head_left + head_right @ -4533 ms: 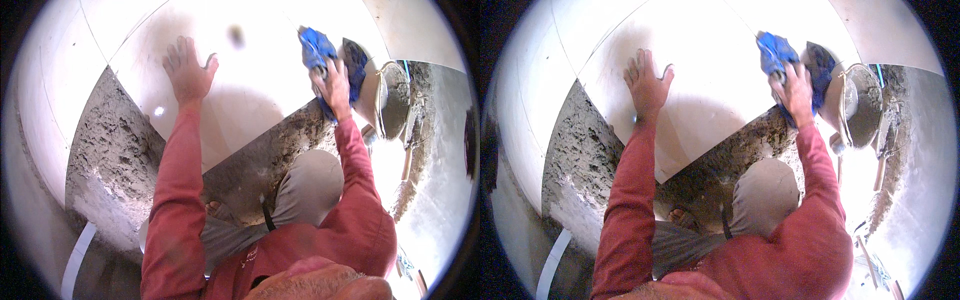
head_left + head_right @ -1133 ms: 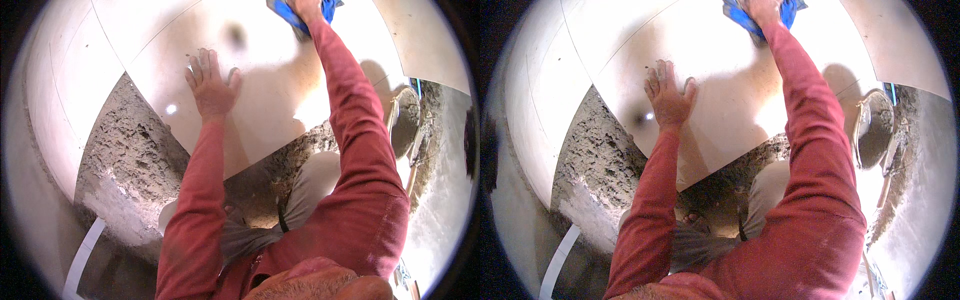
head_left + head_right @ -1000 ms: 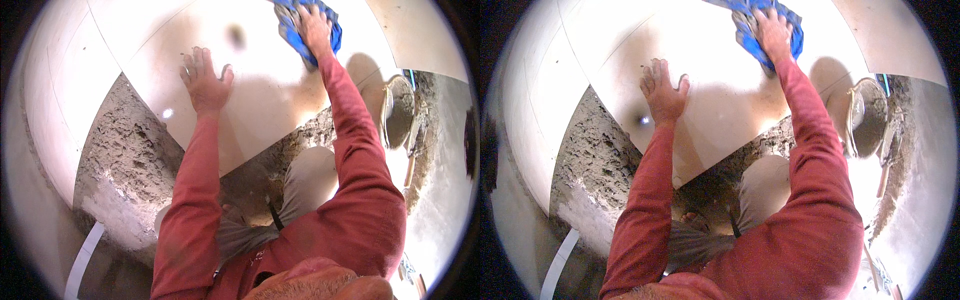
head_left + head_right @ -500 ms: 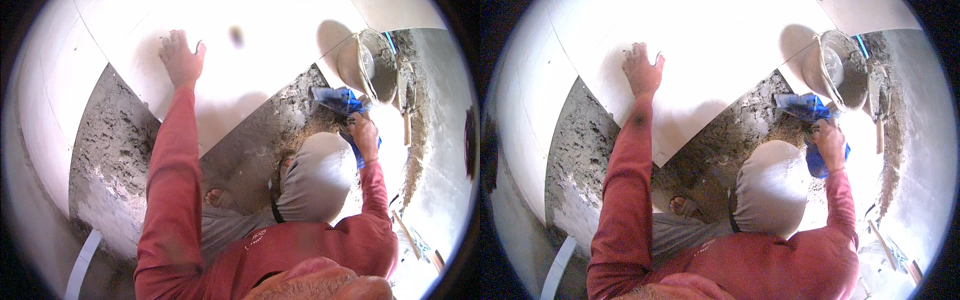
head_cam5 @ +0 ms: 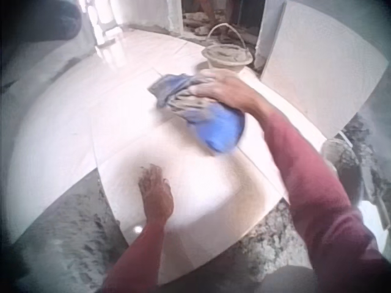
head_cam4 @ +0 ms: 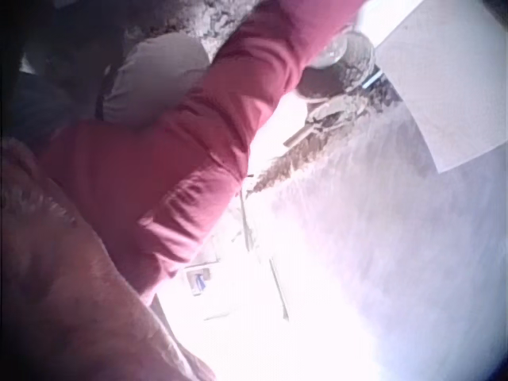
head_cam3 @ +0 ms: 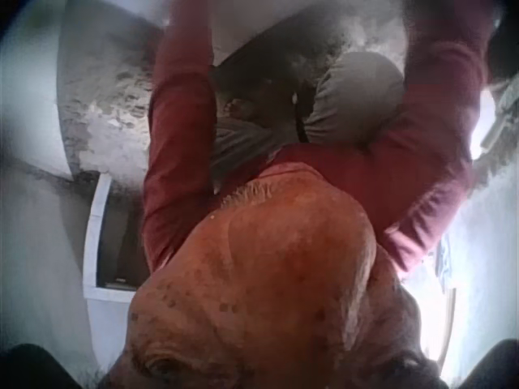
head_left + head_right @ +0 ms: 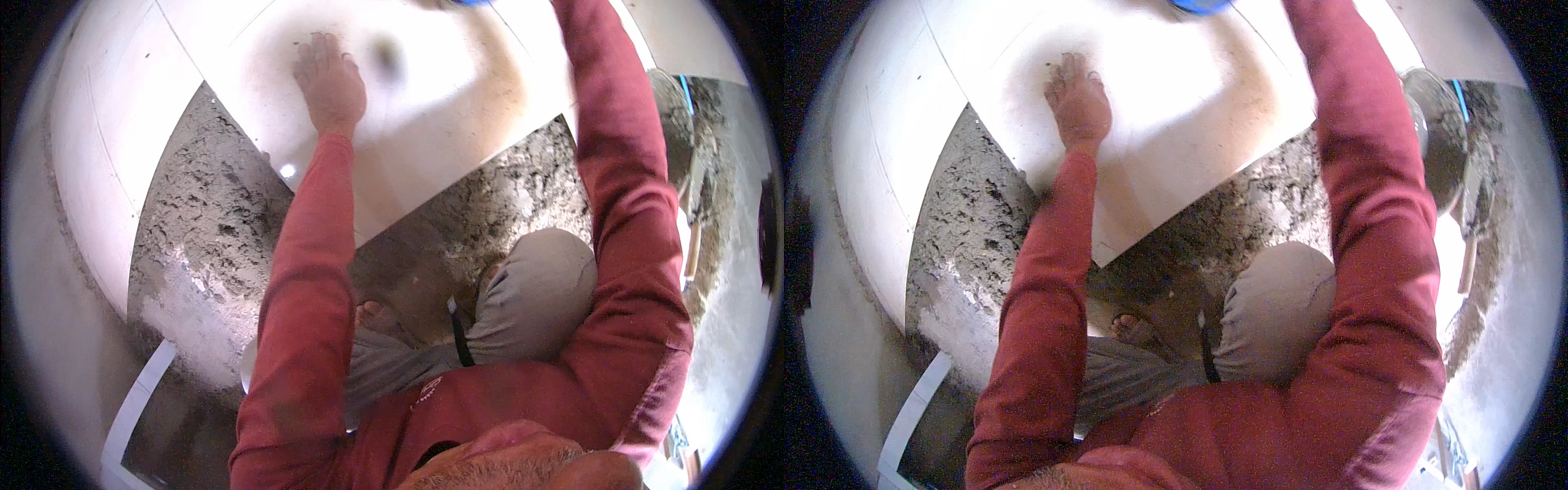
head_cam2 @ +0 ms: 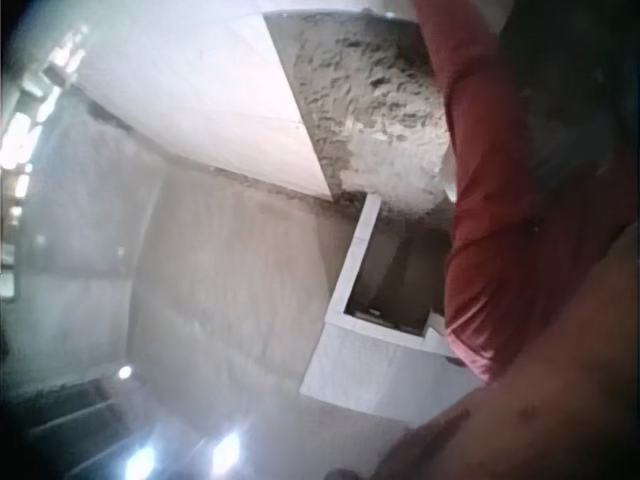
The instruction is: The person places a floor tile onto a prepared surface, taps it into place using a rubber mallet, and wipes the surface with a blue cloth.
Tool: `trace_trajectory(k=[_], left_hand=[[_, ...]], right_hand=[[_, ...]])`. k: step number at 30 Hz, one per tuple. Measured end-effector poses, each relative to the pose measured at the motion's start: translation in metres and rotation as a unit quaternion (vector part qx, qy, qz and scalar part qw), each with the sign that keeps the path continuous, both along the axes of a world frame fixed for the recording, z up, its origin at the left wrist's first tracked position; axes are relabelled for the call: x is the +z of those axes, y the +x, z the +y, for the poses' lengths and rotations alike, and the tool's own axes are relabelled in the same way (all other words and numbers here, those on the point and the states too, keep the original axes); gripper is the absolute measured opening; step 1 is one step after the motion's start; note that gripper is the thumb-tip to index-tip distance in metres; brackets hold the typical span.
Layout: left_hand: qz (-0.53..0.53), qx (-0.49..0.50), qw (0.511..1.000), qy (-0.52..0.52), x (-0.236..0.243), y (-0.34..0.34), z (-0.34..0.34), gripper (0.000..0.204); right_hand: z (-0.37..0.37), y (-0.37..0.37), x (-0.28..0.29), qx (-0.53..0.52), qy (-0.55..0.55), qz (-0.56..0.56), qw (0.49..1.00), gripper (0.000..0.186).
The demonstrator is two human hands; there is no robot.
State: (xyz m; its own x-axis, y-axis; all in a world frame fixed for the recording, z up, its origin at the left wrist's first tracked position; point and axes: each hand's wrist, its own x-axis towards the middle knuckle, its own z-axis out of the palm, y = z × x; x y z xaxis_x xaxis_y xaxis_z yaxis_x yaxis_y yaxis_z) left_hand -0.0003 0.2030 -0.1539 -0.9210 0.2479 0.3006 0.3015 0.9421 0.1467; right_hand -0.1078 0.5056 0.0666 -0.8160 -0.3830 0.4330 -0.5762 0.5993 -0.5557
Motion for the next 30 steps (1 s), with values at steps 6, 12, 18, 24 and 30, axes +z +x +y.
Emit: trace_trajectory(k=[6,12,18,24,30], left_hand=[[-0.020,0.002,0.999,0.029,0.004,-0.002,0.000,0.053],[-0.032,0.001,0.999,0.036,0.011,-0.003,0.002,0.054],[0.003,-0.010,1.000,0.015,-0.001,0.001,-0.002,0.055],[0.055,-0.018,0.996,0.071,-0.010,0.009,-0.001,0.048],[-0.012,-0.129,0.979,0.157,0.018,0.110,0.053,0.047]], right_hand=[[-0.068,-0.116,-0.153,-0.211,0.312,-0.095,0.922,0.069],[-0.020,0.015,-0.171,-0.079,0.250,-0.022,0.965,0.063],[0.024,0.279,-0.132,-0.077,0.221,-0.225,0.946,0.041],[0.047,0.346,-0.039,-0.190,-0.156,-0.427,0.870,0.034],[0.045,0.144,-0.050,-0.251,-0.223,-0.256,0.907,0.049]])
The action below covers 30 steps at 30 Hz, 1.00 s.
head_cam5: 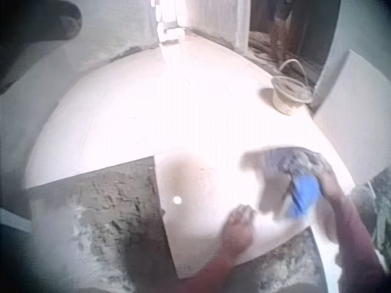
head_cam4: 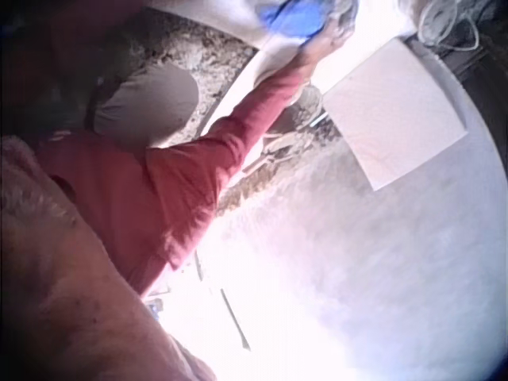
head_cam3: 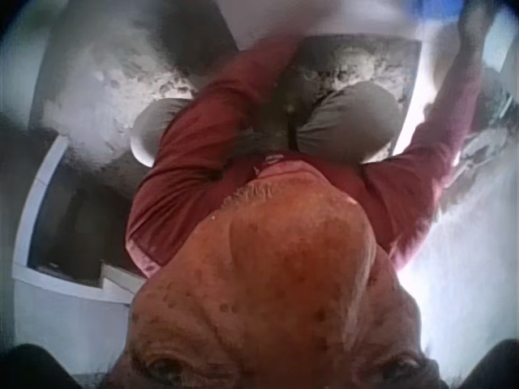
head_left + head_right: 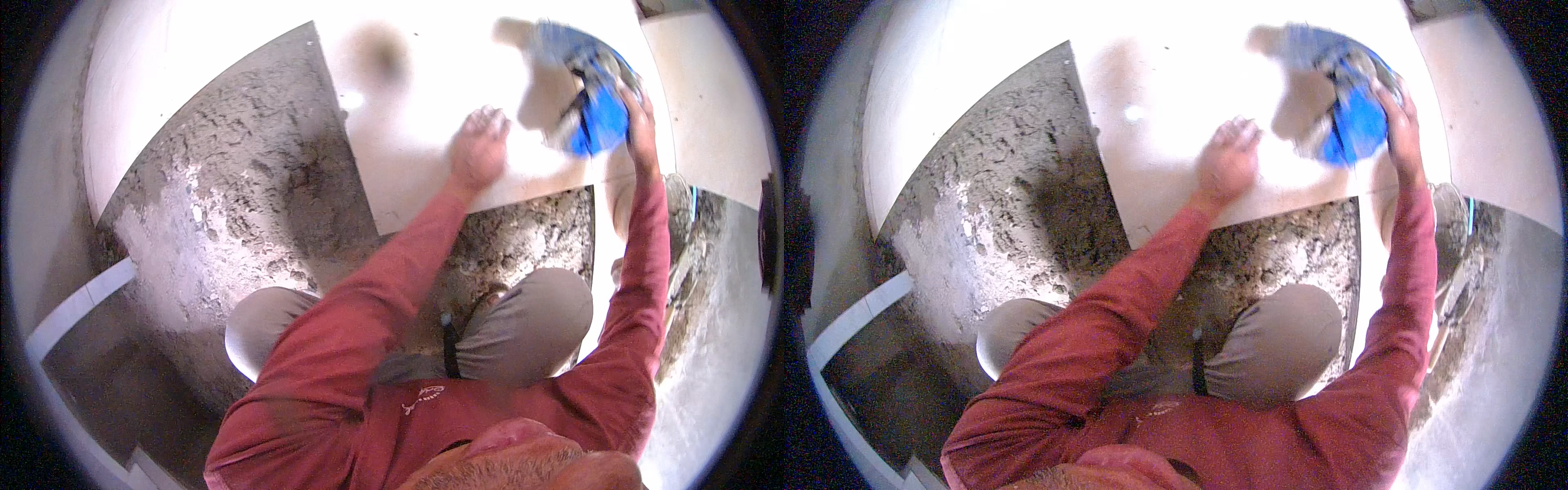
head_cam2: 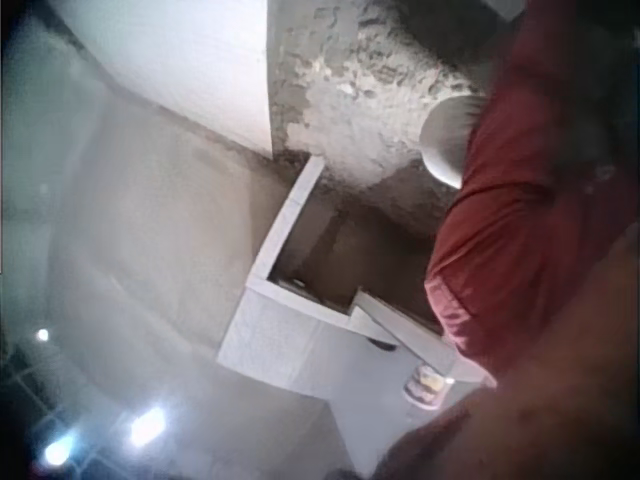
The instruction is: The person places a floor tile onto a prepared surface, taps it into place using a rubber mallet, and wipes the surface with a blue cloth.
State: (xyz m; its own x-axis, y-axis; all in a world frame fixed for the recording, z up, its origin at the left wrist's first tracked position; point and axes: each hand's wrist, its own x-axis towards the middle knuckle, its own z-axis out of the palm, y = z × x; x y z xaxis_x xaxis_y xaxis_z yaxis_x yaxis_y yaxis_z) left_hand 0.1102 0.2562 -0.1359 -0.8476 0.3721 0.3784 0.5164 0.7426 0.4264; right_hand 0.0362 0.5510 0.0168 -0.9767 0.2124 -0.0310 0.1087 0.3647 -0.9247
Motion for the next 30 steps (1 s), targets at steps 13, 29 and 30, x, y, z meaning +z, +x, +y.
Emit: trace_trajectory(k=[13,29,30], left_hand=[[-0.090,-0.025,0.996,0.001,-0.001,0.022,0.006,0.055],[-0.051,0.008,0.996,0.073,0.012,0.022,0.002,0.049],[-0.048,0.010,0.996,0.076,0.012,0.021,0.003,0.047]], right_hand=[[-0.440,-0.025,-0.135,0.474,0.110,0.139,0.863,0.046],[-0.195,-0.126,0.062,0.133,-0.048,0.166,0.976,0.038],[-0.157,-0.129,0.064,0.083,0.034,0.201,0.975,0.039]])
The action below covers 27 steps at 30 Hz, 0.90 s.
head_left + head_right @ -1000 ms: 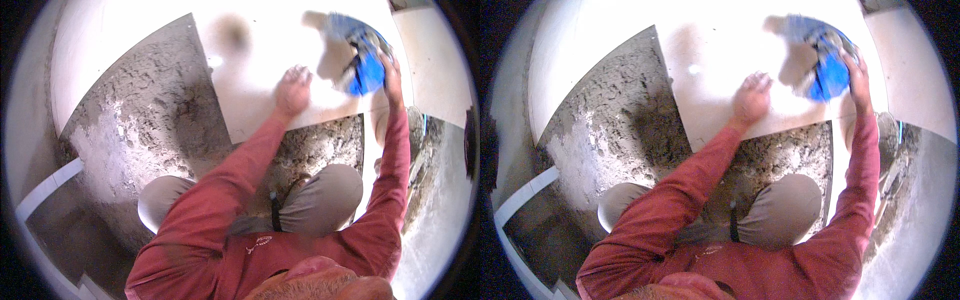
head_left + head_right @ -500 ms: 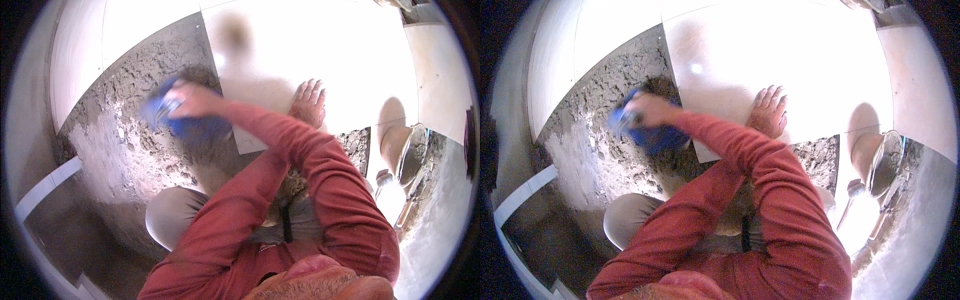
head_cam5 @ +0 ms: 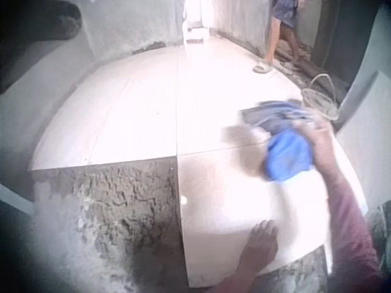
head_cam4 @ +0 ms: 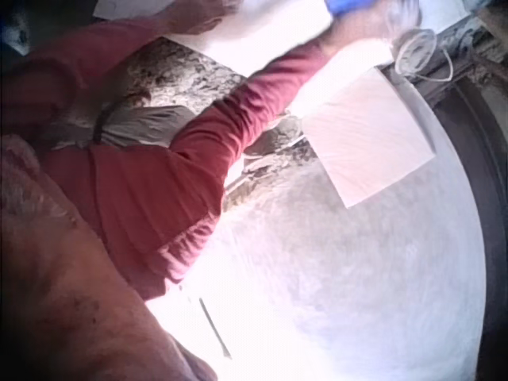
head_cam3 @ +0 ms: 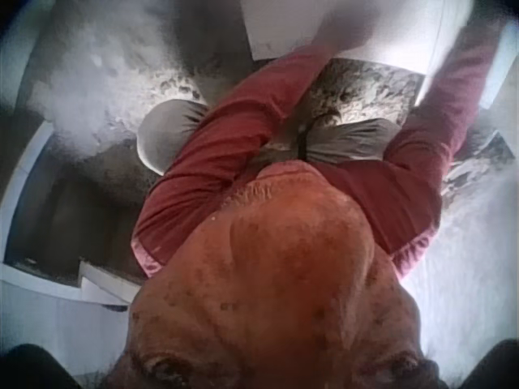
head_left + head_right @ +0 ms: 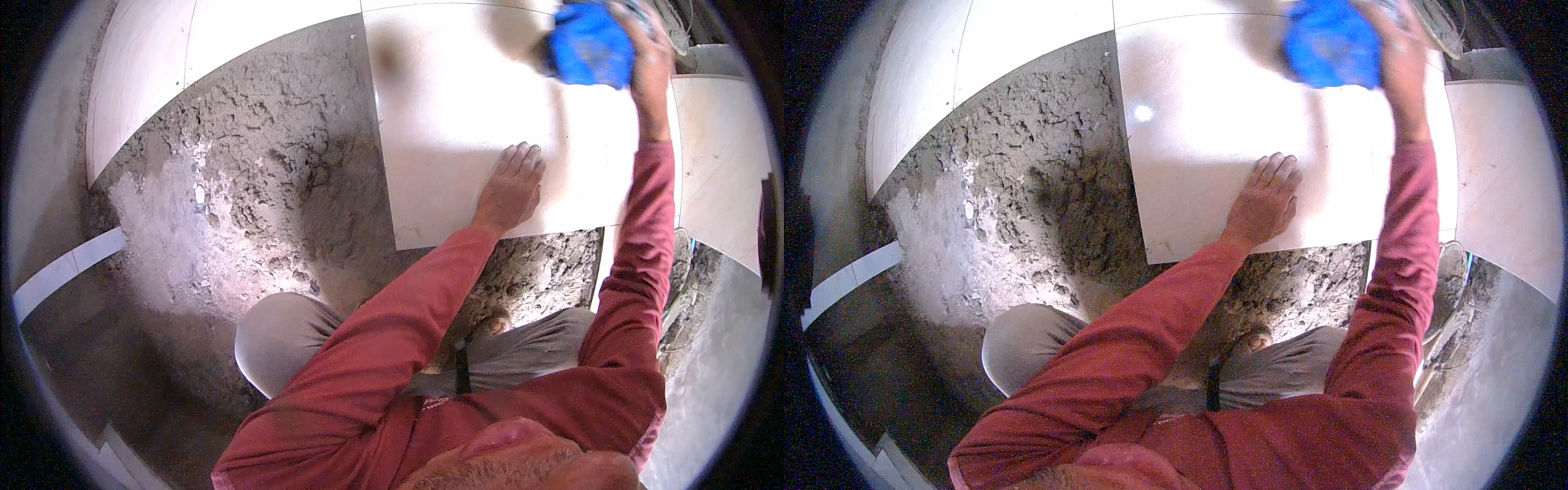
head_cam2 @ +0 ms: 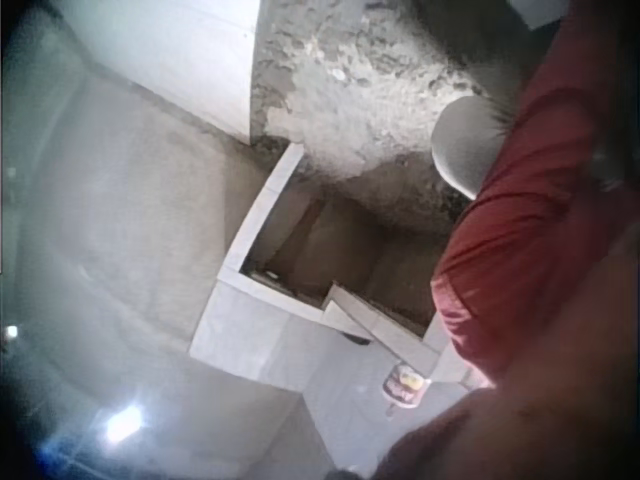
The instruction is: The person places a floor tile onto a prepared surface, taps it into place using a rubber mallet, and wipes the surface with a blue cloth.
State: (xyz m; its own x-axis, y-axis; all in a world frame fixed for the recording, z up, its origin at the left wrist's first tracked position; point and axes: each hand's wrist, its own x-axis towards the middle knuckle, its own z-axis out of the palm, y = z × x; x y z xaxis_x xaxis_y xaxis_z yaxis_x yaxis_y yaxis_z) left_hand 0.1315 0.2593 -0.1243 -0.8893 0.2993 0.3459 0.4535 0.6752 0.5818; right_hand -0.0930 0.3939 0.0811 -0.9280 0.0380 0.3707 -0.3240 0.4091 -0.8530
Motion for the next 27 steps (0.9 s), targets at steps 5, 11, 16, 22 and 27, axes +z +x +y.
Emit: trace_trajectory(k=[5,11,16,22,27], left_hand=[[-0.003,0.008,1.000,-0.011,-0.001,0.001,0.004,0.045],[-0.010,0.010,0.999,-0.029,0.005,-0.001,0.005,0.044],[-0.035,-0.002,0.999,0.033,-0.006,-0.005,0.001,0.043],[0.162,0.131,0.952,-0.223,-0.037,-0.150,-0.094,0.053],[-0.011,0.184,0.930,-0.318,-0.042,-0.296,-0.216,0.074]], right_hand=[[0.191,0.002,-0.002,-0.282,0.422,0.024,0.861,0.052],[0.202,0.083,-0.107,-0.302,0.797,-0.030,0.523,0.059],[0.101,0.147,-0.215,-0.055,0.540,-0.173,0.822,0.074],[0.084,0.157,-0.223,-0.192,0.488,-0.086,0.847,0.087],[0.080,0.154,-0.212,-0.194,0.494,-0.131,0.837,0.086]])
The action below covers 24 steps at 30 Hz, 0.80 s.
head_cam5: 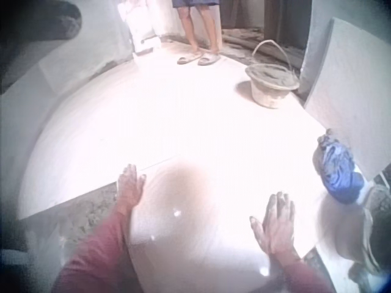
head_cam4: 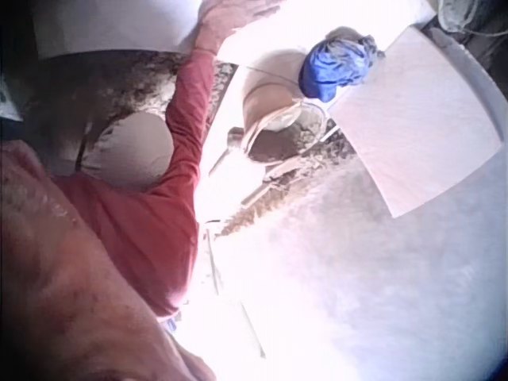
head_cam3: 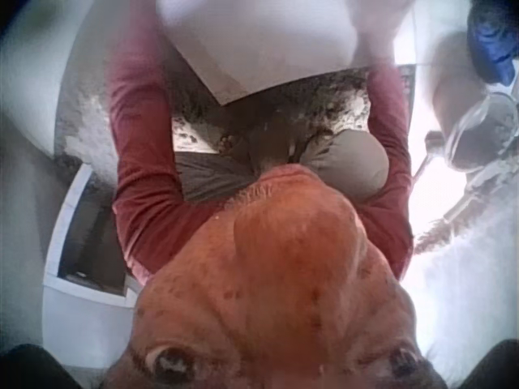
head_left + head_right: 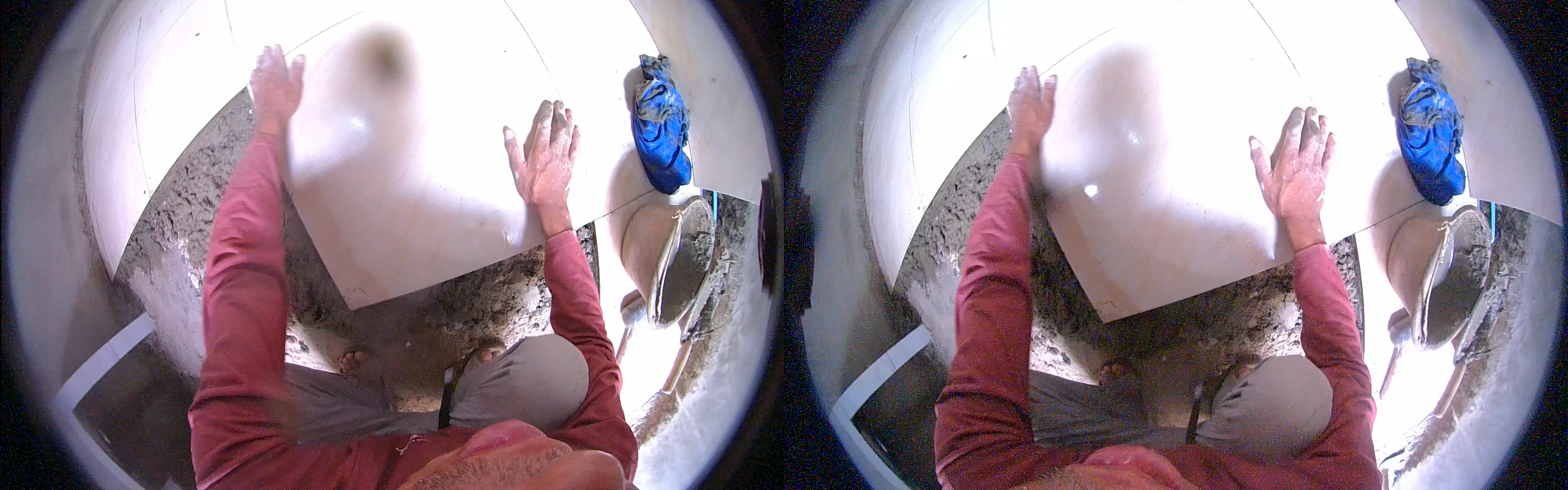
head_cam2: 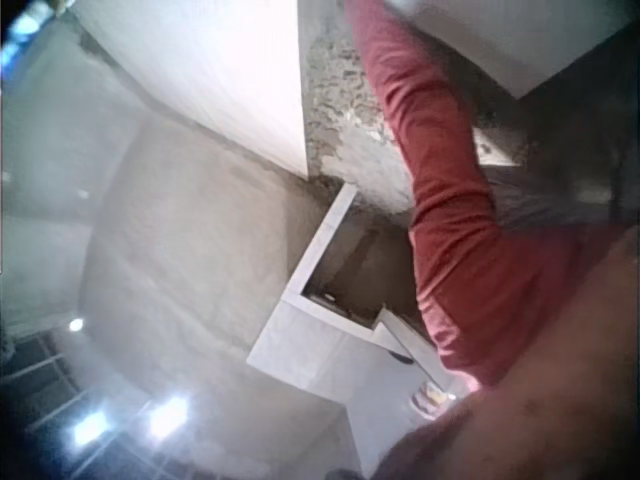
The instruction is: The person places a floor tile onto a prepared surface, taps it into place using a rubber mallet, and wipes the surface with a blue cloth.
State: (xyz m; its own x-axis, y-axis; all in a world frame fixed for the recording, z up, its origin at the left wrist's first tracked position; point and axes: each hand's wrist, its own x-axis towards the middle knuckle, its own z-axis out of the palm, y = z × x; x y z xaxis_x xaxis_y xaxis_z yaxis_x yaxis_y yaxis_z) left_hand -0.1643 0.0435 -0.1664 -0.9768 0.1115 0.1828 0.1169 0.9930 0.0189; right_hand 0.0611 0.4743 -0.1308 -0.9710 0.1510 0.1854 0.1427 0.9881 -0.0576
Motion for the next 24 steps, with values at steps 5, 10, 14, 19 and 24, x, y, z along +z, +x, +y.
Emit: trace_trajectory(k=[5,10,14,19,24], left_hand=[[0.070,-0.050,0.996,0.023,-0.005,-0.017,-0.031,0.068],[0.105,-0.040,0.994,0.011,-0.007,-0.030,-0.032,0.045],[0.078,-0.086,0.993,-0.024,0.000,-0.032,0.025,0.046],[0.038,-0.365,0.930,0.039,-0.007,0.001,0.224,0.051],[0.001,-0.437,0.898,0.062,0.005,0.026,0.355,0.100]], right_hand=[[-0.002,0.000,0.001,0.008,0.005,0.003,1.000,0.085],[0.000,-0.003,0.002,0.012,0.000,0.000,1.000,0.084],[0.001,-0.001,0.002,0.011,-0.024,0.020,0.999,0.078],[0.006,0.006,0.004,0.053,-0.091,0.066,0.992,0.054],[0.015,0.007,0.008,-0.047,-0.220,0.086,0.971,0.035]])
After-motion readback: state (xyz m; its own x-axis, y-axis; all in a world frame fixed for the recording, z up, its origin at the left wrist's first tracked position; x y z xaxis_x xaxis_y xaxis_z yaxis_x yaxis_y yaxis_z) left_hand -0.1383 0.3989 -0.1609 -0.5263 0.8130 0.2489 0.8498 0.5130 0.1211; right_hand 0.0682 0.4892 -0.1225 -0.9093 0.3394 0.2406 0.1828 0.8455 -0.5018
